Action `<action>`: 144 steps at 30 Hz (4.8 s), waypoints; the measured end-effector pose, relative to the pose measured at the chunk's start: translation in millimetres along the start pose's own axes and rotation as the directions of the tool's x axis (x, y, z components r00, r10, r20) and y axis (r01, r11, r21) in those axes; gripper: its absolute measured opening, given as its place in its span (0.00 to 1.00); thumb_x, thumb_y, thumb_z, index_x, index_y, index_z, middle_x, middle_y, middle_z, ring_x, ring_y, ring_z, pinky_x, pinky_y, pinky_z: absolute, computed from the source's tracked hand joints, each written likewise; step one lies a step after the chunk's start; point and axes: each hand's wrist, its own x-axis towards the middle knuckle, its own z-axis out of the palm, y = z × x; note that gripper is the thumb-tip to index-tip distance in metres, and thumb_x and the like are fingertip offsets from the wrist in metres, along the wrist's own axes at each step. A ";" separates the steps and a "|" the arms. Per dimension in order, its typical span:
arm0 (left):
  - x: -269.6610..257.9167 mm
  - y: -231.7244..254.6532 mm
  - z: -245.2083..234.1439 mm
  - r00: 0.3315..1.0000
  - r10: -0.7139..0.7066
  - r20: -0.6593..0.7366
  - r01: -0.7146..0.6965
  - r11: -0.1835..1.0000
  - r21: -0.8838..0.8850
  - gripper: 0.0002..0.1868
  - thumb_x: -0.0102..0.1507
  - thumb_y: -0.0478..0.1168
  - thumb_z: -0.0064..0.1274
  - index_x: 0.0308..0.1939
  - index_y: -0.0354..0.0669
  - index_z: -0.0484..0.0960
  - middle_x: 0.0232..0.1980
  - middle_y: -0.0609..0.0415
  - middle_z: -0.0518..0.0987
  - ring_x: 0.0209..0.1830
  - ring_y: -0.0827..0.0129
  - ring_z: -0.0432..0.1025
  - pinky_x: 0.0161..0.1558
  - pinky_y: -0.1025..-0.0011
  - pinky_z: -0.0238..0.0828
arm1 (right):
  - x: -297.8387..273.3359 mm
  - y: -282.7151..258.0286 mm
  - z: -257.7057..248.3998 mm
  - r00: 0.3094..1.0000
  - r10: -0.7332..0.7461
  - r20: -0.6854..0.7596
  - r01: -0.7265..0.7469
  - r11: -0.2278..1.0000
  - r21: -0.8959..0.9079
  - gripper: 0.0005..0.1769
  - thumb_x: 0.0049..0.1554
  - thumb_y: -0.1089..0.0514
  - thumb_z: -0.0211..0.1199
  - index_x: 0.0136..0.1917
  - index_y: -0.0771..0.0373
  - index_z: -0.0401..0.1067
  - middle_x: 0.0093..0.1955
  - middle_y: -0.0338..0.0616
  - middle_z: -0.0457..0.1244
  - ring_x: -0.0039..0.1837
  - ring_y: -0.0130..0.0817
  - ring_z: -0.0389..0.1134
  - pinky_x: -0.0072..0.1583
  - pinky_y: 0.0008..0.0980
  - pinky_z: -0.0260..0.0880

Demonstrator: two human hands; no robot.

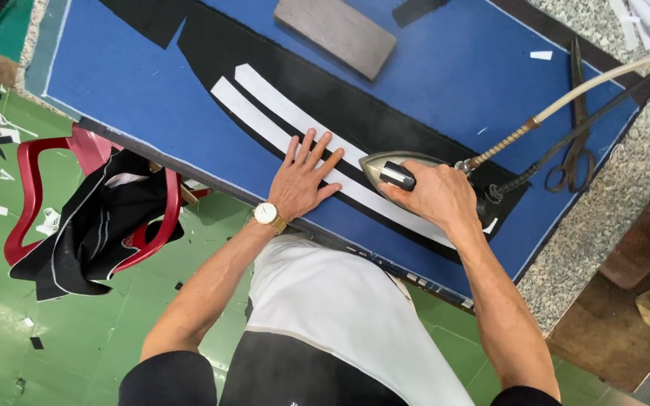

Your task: The person places white fabric strips onto a black fabric piece on a blue worktable, then uses a steam iron to press the strips flat. The person repeats this process with additional fabric pieces, aligning and ironing them in sequence.

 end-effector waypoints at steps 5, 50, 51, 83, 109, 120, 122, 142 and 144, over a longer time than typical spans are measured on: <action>1.9 -8.7 -2.4 0.999 0.041 0.008 -0.041 0.999 0.001 0.38 0.70 0.72 0.31 0.81 0.64 0.56 0.85 0.55 0.46 0.85 0.56 0.34 0.81 0.49 0.25 | -0.1 -6.0 -2.6 1.000 0.013 -0.003 -0.013 1.000 -0.012 0.28 0.54 0.31 0.62 0.59 0.49 0.79 0.46 0.55 0.74 0.53 0.56 0.76 0.55 0.46 0.74; 32.8 -156.2 -55.9 0.953 -0.267 -0.143 0.251 0.960 -0.122 0.22 0.74 0.49 0.42 0.72 0.52 0.71 0.63 0.60 0.79 0.71 0.68 0.64 0.68 0.60 0.51 | 104.5 -147.4 -10.1 0.970 -0.186 -0.154 0.199 0.977 0.075 0.26 0.57 0.36 0.63 0.52 0.61 0.78 0.41 0.62 0.71 0.49 0.61 0.75 0.50 0.52 0.75; 36.8 -161.7 -60.8 0.947 -0.262 -0.184 0.240 0.962 -0.129 0.21 0.73 0.46 0.45 0.70 0.49 0.74 0.60 0.57 0.79 0.67 0.67 0.65 0.64 0.62 0.55 | 107.3 -151.0 -10.7 0.971 -0.181 -0.157 0.195 0.977 0.081 0.26 0.56 0.36 0.63 0.51 0.61 0.78 0.41 0.62 0.71 0.49 0.61 0.75 0.50 0.52 0.75; 98.0 -229.1 -80.0 0.941 -0.318 0.115 0.336 0.916 -0.220 0.07 0.62 0.44 0.60 0.29 0.53 0.83 0.31 0.60 0.75 0.47 0.64 0.69 0.53 0.64 0.57 | 150.7 -206.7 -24.1 0.973 -0.195 -0.127 0.211 0.970 0.124 0.24 0.57 0.42 0.65 0.48 0.67 0.77 0.38 0.64 0.70 0.48 0.63 0.75 0.49 0.56 0.75; 56.9 -227.5 -117.0 0.839 -0.363 -0.406 0.332 0.932 -0.147 0.08 0.64 0.40 0.63 0.38 0.48 0.78 0.35 0.54 0.74 0.43 0.59 0.68 0.48 0.60 0.59 | 166.2 -226.2 -38.3 0.987 -0.137 -0.083 0.147 0.980 0.133 0.26 0.57 0.41 0.64 0.50 0.69 0.77 0.42 0.69 0.70 0.50 0.66 0.74 0.49 0.56 0.74; -28.0 -296.1 -113.4 0.848 -0.237 -0.474 0.311 0.947 0.083 0.14 0.75 0.47 0.53 0.55 0.40 0.80 0.60 0.46 0.75 0.59 0.50 0.68 0.60 0.57 0.57 | 195.0 -256.5 -56.6 0.982 -0.160 -0.104 0.179 0.960 0.216 0.31 0.53 0.33 0.62 0.51 0.64 0.78 0.44 0.63 0.71 0.52 0.65 0.74 0.52 0.59 0.74; -26.5 -296.9 -111.1 0.844 -0.197 -0.498 0.273 0.958 0.085 0.15 0.75 0.48 0.51 0.56 0.40 0.80 0.60 0.47 0.75 0.59 0.50 0.68 0.61 0.57 0.57 | 194.2 -255.3 -61.2 0.983 -0.139 -0.116 0.164 0.955 0.246 0.33 0.53 0.31 0.61 0.50 0.64 0.78 0.45 0.62 0.72 0.53 0.65 0.74 0.54 0.60 0.73; -18.9 -266.8 -120.9 0.828 -0.136 -0.543 0.271 0.947 0.176 0.17 0.80 0.42 0.47 0.53 0.27 0.84 0.60 0.36 0.79 0.57 0.44 0.69 0.56 0.51 0.62 | 213.2 -247.6 -24.8 0.966 -0.197 -0.164 0.226 0.957 0.183 0.34 0.51 0.24 0.55 0.42 0.56 0.76 0.36 0.40 0.71 0.37 0.44 0.72 0.40 0.45 0.70; -18.4 -267.1 -120.5 0.828 -0.135 -0.543 0.267 0.948 0.171 0.16 0.80 0.40 0.47 0.53 0.27 0.84 0.60 0.36 0.79 0.57 0.44 0.69 0.56 0.51 0.62 | 214.4 -247.1 -22.4 0.964 -0.195 -0.183 0.228 0.956 0.187 0.34 0.51 0.24 0.55 0.42 0.56 0.76 0.35 0.40 0.71 0.36 0.44 0.72 0.39 0.44 0.69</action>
